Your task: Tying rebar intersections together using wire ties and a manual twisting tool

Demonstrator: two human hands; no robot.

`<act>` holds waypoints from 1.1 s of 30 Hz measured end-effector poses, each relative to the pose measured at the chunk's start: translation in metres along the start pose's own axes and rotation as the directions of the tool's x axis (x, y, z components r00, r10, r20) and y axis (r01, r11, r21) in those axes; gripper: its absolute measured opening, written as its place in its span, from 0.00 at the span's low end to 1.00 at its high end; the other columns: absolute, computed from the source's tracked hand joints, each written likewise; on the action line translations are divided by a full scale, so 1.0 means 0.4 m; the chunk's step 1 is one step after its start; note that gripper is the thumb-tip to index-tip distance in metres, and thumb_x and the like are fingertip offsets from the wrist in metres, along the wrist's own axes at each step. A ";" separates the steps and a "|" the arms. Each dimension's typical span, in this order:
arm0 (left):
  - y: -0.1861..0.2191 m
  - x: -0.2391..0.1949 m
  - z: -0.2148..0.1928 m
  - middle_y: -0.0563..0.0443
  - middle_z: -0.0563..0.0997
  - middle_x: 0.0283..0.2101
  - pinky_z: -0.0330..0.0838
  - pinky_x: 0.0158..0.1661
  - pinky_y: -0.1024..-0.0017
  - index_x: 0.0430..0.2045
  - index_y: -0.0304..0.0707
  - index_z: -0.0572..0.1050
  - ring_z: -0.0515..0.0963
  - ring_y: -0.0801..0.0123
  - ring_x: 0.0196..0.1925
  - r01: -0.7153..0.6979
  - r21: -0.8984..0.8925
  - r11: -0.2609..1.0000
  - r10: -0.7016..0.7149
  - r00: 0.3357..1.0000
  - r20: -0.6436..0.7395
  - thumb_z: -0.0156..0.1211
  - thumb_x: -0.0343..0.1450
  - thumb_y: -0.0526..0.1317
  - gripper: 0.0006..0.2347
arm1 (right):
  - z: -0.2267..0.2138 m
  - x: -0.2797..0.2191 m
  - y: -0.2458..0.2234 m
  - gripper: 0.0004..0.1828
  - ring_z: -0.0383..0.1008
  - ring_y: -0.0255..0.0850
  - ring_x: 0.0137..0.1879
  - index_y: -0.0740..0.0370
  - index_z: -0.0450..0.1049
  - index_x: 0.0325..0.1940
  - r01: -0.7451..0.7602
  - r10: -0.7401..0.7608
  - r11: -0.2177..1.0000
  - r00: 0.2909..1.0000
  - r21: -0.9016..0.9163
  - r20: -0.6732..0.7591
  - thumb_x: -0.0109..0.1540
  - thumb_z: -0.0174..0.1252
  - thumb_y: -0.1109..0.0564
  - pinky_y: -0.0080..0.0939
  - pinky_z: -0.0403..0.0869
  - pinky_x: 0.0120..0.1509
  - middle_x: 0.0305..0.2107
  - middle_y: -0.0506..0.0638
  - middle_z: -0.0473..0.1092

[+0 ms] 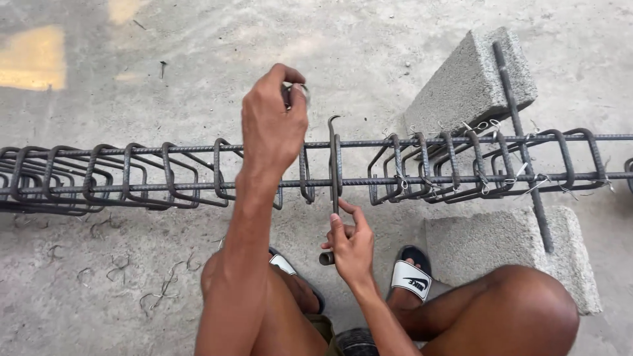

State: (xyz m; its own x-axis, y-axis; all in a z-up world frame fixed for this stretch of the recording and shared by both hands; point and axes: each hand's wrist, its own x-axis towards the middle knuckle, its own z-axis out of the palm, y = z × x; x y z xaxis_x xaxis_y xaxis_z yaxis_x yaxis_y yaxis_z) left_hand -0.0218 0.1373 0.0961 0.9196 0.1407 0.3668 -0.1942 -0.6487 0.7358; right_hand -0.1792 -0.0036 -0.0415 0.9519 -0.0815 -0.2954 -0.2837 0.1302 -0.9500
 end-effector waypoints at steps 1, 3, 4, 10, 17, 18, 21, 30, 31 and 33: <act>0.010 -0.001 -0.007 0.42 0.84 0.35 0.82 0.24 0.76 0.37 0.33 0.76 0.84 0.66 0.27 0.004 0.007 1.000 -0.004 1.000 0.000 0.60 0.69 0.28 0.05 | 0.002 -0.004 -0.002 0.22 0.65 0.31 0.19 0.67 0.66 0.64 -0.005 0.005 1.000 1.000 0.003 0.006 0.65 0.56 0.60 0.35 0.78 0.24 0.16 0.46 0.65; 0.036 -0.008 -0.011 0.47 0.81 0.30 0.76 0.22 0.77 0.36 0.35 0.77 0.79 0.73 0.25 -0.026 -0.017 1.000 0.026 0.999 0.021 0.58 0.70 0.30 0.04 | -0.001 -0.018 -0.007 0.21 0.69 0.33 0.20 0.63 0.69 0.64 0.013 0.000 0.993 0.995 -0.115 0.104 0.65 0.56 0.62 0.35 0.77 0.25 0.17 0.49 0.70; 0.041 -0.005 -0.011 0.47 0.81 0.30 0.76 0.22 0.77 0.36 0.35 0.77 0.79 0.73 0.25 -0.032 -0.023 0.999 0.032 0.999 0.027 0.58 0.70 0.30 0.04 | -0.009 -0.010 0.005 0.21 0.69 0.33 0.20 0.63 0.69 0.64 0.014 -0.003 0.993 0.996 -0.115 0.094 0.65 0.56 0.62 0.35 0.77 0.25 0.17 0.49 0.70; 0.040 0.003 0.005 0.45 0.82 0.30 0.77 0.22 0.79 0.34 0.34 0.77 0.82 0.72 0.25 -0.052 -0.044 0.998 0.052 0.999 -0.001 0.59 0.69 0.29 0.03 | -0.022 -0.006 0.020 0.24 0.67 0.31 0.18 0.70 0.66 0.65 0.038 -0.038 0.999 0.999 -0.014 0.000 0.65 0.56 0.61 0.36 0.81 0.27 0.15 0.45 0.65; 0.023 0.017 0.039 0.50 0.80 0.30 0.77 0.22 0.79 0.34 0.36 0.76 0.79 0.73 0.24 0.045 0.001 0.999 -0.045 0.997 0.068 0.58 0.71 0.31 0.03 | -0.033 -0.009 0.024 0.25 0.71 0.35 0.18 0.71 0.68 0.65 0.055 -0.054 0.998 0.998 -0.041 0.026 0.64 0.57 0.62 0.34 0.78 0.21 0.13 0.46 0.67; 0.031 0.023 0.047 0.50 0.80 0.29 0.76 0.21 0.79 0.35 0.37 0.76 0.78 0.74 0.22 0.047 0.011 0.999 -0.048 0.995 0.091 0.58 0.71 0.32 0.03 | -0.030 -0.006 0.033 0.25 0.74 0.37 0.18 0.70 0.68 0.66 0.066 -0.062 0.996 0.997 -0.067 0.051 0.63 0.58 0.63 0.32 0.75 0.17 0.12 0.47 0.68; 0.048 0.011 0.046 0.51 0.81 0.31 0.77 0.27 0.74 0.35 0.38 0.76 0.78 0.75 0.26 0.004 0.062 0.998 -0.011 0.993 0.118 0.57 0.71 0.34 0.03 | -0.050 0.010 0.007 0.24 0.78 0.39 0.19 0.64 0.70 0.66 -0.008 -0.002 0.993 0.996 -0.115 -0.084 0.65 0.58 0.62 0.32 0.77 0.13 0.15 0.49 0.70; 0.057 0.001 0.034 0.53 0.80 0.29 0.75 0.26 0.72 0.34 0.38 0.76 0.77 0.76 0.23 -0.001 0.088 0.996 -0.009 0.993 0.117 0.56 0.72 0.34 0.03 | -0.074 0.024 -0.015 0.21 0.62 0.29 0.20 0.69 0.70 0.63 0.028 -0.016 0.991 0.995 0.130 -0.098 0.65 0.56 0.62 0.35 0.78 0.28 0.14 0.45 0.62; 0.055 0.002 0.035 0.53 0.80 0.29 0.75 0.26 0.72 0.34 0.38 0.76 0.77 0.76 0.23 0.000 0.093 0.996 -0.011 0.994 0.111 0.56 0.72 0.34 0.03 | -0.069 0.025 -0.018 0.21 0.62 0.29 0.20 0.69 0.70 0.63 0.028 -0.016 0.991 0.996 0.132 -0.090 0.65 0.56 0.62 0.35 0.78 0.28 0.14 0.45 0.62; 0.055 -0.002 0.039 0.51 0.81 0.30 0.76 0.27 0.72 0.34 0.38 0.76 0.78 0.75 0.25 -0.009 0.088 0.996 -0.004 0.989 0.148 0.56 0.72 0.34 0.03 | -0.061 0.016 -0.022 0.22 0.65 0.30 0.20 0.69 0.70 0.64 0.024 -0.023 0.999 0.999 0.043 -0.035 0.65 0.56 0.64 0.33 0.79 0.26 0.16 0.45 0.64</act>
State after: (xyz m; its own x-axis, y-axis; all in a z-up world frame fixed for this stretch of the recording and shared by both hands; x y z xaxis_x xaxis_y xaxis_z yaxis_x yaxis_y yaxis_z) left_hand -0.0215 0.1115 0.1030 0.9607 0.0314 0.2757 -0.1717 -0.7132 0.6796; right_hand -0.1733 -0.0295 -0.0377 0.9535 -0.1186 -0.2771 -0.2553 0.1711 -0.9516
